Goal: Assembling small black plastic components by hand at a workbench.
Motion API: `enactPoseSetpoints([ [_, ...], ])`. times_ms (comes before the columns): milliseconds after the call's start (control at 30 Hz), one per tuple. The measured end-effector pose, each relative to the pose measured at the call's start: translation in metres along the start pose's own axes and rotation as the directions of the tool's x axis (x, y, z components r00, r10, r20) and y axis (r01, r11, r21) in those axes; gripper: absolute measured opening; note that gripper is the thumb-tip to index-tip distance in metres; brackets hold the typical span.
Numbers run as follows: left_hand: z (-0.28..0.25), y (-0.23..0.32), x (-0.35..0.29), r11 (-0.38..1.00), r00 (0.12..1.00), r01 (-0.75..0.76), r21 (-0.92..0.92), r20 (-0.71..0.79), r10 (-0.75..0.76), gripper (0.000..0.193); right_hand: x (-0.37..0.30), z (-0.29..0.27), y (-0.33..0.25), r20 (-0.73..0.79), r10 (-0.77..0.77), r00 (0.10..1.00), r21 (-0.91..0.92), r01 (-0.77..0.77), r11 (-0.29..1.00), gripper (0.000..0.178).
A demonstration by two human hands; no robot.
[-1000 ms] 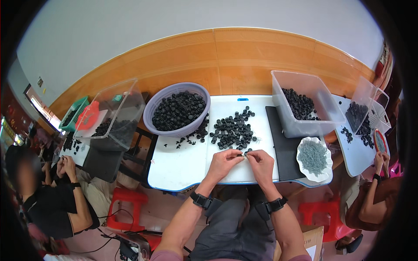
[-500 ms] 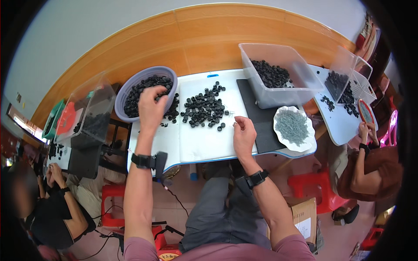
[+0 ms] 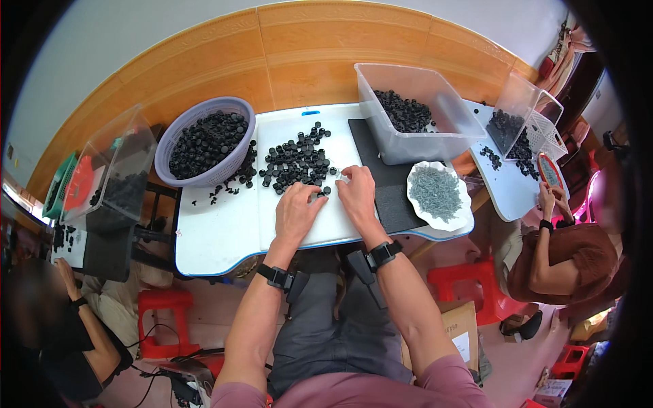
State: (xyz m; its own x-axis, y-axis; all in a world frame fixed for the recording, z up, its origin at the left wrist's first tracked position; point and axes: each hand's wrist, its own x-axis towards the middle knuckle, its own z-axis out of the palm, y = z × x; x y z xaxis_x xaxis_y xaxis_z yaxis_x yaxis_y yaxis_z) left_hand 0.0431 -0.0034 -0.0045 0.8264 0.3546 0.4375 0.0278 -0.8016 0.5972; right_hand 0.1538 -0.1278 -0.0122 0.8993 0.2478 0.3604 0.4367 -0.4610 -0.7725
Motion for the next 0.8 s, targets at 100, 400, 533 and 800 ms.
enactPoseSetpoints([
  [100,-0.002,-0.002,-0.001,0.998,1.0,0.029,-0.047,0.007,-0.029,0.024,0.01,-0.001,0.002,0.064,-0.008,0.998,-0.07,0.012,0.997,0.022],
  [400,-0.003,-0.006,0.0,0.981,0.997,0.049,-0.186,-0.052,-0.06,0.02,0.033,-0.009,0.0,0.151,0.07,0.986,-0.182,-0.042,0.982,0.012],
  [533,-0.004,-0.006,0.0,0.979,0.997,0.052,-0.196,-0.049,-0.062,0.02,0.037,-0.01,-0.007,0.191,0.06,0.98,-0.216,-0.017,0.976,0.011],
  [800,-0.005,-0.003,-0.001,0.975,0.996,0.088,-0.205,-0.01,-0.092,0.021,0.053,-0.019,-0.012,0.314,0.131,0.941,-0.32,-0.025,0.947,0.013],
])
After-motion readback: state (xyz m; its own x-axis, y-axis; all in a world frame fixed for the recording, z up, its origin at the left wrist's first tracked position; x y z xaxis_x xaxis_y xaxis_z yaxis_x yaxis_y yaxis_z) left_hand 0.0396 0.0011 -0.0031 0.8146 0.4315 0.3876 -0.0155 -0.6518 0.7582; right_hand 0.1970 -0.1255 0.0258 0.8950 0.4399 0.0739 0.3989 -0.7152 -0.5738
